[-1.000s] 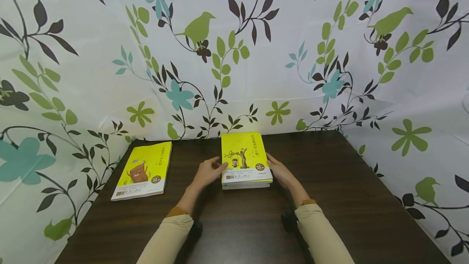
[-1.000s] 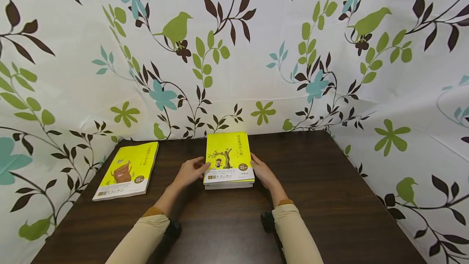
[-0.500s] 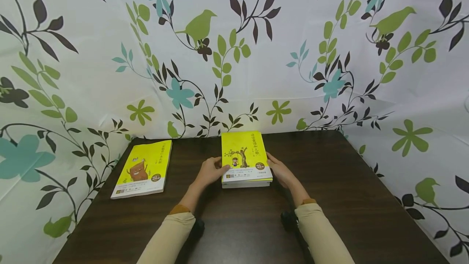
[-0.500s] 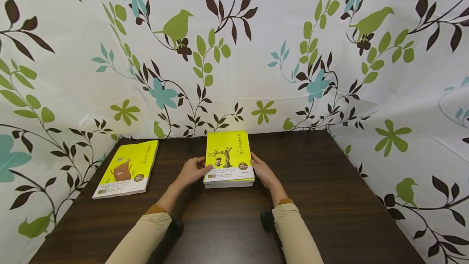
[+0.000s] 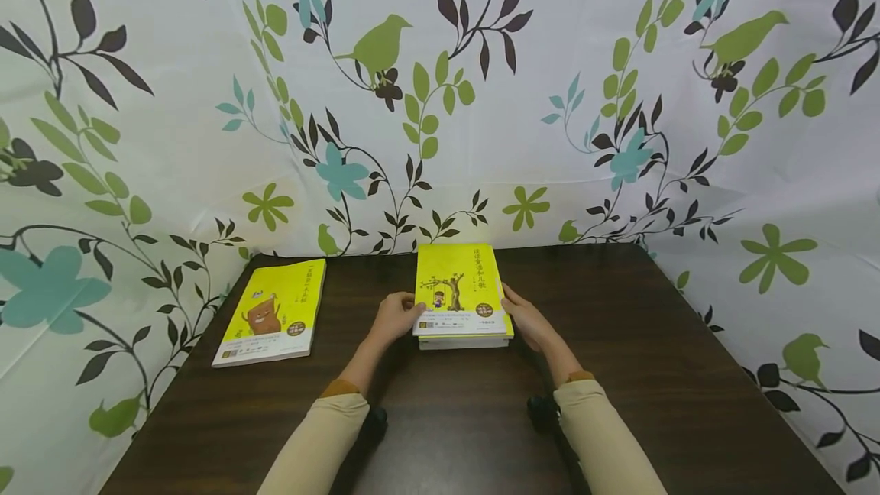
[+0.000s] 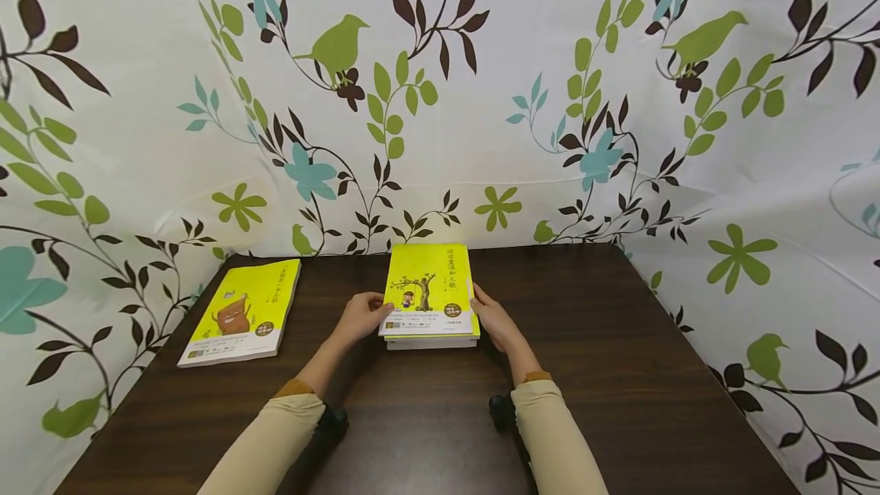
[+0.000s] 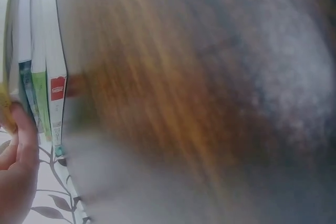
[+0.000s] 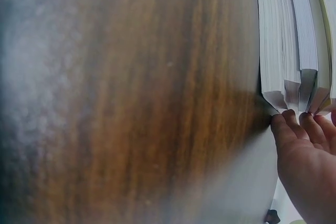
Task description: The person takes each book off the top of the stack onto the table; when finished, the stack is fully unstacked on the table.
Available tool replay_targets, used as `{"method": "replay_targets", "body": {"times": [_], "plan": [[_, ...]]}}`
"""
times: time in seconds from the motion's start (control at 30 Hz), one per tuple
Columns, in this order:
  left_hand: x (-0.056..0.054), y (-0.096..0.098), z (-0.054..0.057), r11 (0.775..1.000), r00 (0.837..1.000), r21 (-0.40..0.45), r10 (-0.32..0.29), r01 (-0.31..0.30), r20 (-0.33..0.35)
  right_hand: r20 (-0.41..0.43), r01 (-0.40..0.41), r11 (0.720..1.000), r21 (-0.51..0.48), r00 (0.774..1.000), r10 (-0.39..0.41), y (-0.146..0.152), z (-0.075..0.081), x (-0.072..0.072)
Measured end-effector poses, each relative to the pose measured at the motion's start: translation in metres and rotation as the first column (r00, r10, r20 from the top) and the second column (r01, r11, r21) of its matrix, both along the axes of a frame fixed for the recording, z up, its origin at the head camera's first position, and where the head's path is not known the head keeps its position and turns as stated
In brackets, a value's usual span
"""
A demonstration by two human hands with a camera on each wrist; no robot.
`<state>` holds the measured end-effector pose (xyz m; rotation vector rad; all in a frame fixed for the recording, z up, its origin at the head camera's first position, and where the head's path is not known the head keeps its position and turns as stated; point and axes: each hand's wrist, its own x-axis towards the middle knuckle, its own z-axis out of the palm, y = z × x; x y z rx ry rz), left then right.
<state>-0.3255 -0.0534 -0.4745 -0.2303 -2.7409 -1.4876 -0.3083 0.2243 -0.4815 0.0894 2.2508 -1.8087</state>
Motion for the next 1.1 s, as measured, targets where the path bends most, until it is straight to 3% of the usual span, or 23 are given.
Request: {"method": "replay_targets", "body": {"times": [0.23, 0.5, 0.9, 1.1], "plan": [[-0.001, -0.002, 0.007, 0.996, 0.994, 0.006, 0.083, -0.084, 0.069, 0.001, 0.007, 1.000, 0.009, 1.000, -0.007, 0.000, -0.001, 0.000], [0.001, -0.006, 0.020, 0.983, 0.965, 0.025, 0.175, -0.183, 0.197, -0.003, 0.004, 1.000, -0.004, 1.000, -0.005, 0.001, -0.002, -0.001], [0.007, -0.019, 0.022, 0.973, 0.930, 0.063, 0.190, -0.220, 0.315, -0.003, -0.013, 1.000, 0.009, 1.000, 0.013, 0.000, -0.004, 0.001], [0.008, -0.025, 0.022, 0.968, 0.921, 0.079, 0.200, -0.238, 0.333, 0.009, -0.003, 1.000, 0.012, 1.000, 0.003, 0.001, -0.001, -0.001]]}}
